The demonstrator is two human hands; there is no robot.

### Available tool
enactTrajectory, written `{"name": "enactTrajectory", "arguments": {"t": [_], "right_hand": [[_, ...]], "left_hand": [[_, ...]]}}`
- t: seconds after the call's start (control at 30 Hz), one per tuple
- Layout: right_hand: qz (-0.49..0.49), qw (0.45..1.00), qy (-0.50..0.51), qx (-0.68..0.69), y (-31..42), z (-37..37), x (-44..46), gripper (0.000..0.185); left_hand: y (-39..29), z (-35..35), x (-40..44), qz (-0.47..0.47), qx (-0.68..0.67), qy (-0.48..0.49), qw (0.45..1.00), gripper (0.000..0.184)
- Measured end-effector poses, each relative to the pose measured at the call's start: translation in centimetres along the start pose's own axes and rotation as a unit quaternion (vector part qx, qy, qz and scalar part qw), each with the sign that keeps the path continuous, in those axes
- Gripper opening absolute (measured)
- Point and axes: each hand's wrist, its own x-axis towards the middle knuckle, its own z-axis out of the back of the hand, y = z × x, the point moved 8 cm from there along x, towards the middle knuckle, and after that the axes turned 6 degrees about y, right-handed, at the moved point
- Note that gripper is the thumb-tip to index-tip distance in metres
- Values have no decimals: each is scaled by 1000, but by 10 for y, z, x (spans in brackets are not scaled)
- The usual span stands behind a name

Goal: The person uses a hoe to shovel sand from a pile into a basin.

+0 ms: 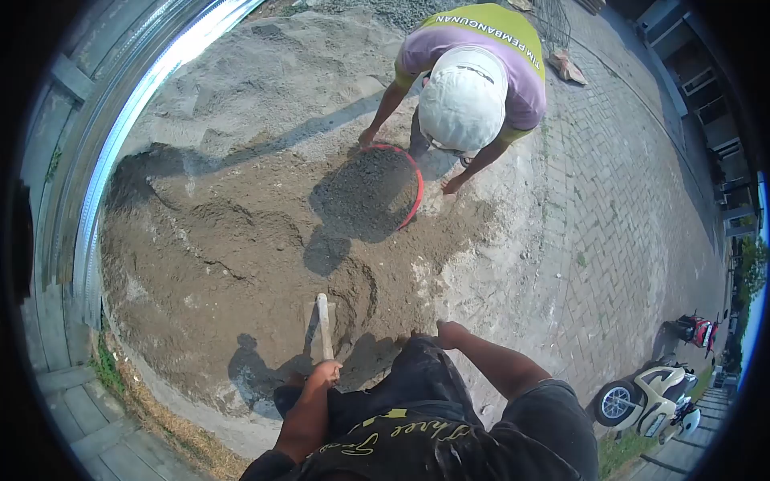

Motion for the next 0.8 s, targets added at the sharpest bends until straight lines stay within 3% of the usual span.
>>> {"name": "enactTrajectory", "arguments": {"t": [0.03,0.1,0.17,0.23,0.3,0.37,0.43,0.53,0.67,0.8], "right_hand": [[-47,998,-35,30,-41,9,-29,63],[-98,989,-91,61,-113,13,-74,61],[-137,976,-131,109,-154,4,-110,67],[-159,958,-18,237,-156,-26,-161,83],[-146,901,161,376,-110,-60,-210,105],[-118,863,236,430,-59,-89,-253,112],[-32,822,306,479,-16,-106,-279,111],[26,780,254,571,13,-80,-321,105],[49,698,192,688,15,-104,-295,92],[17,677,93,730,18,-92,-311,110]], "left_hand": [[5,-9,0,19,12,3,1000,28],[11,14,57,-46,-53,26,997,20],[-5,25,42,-4,-58,6,998,14],[-39,15,-9,-17,-35,9,999,8],[-71,17,-27,-36,-4,-7,999,9],[-96,21,-51,-39,-65,-41,996,14],[-119,37,-55,-8,-84,-44,995,24],[-150,52,-60,-25,-71,-46,996,19],[-170,34,-43,-32,7,-13,999,21],[-175,24,-36,-33,71,26,997,24]]}}
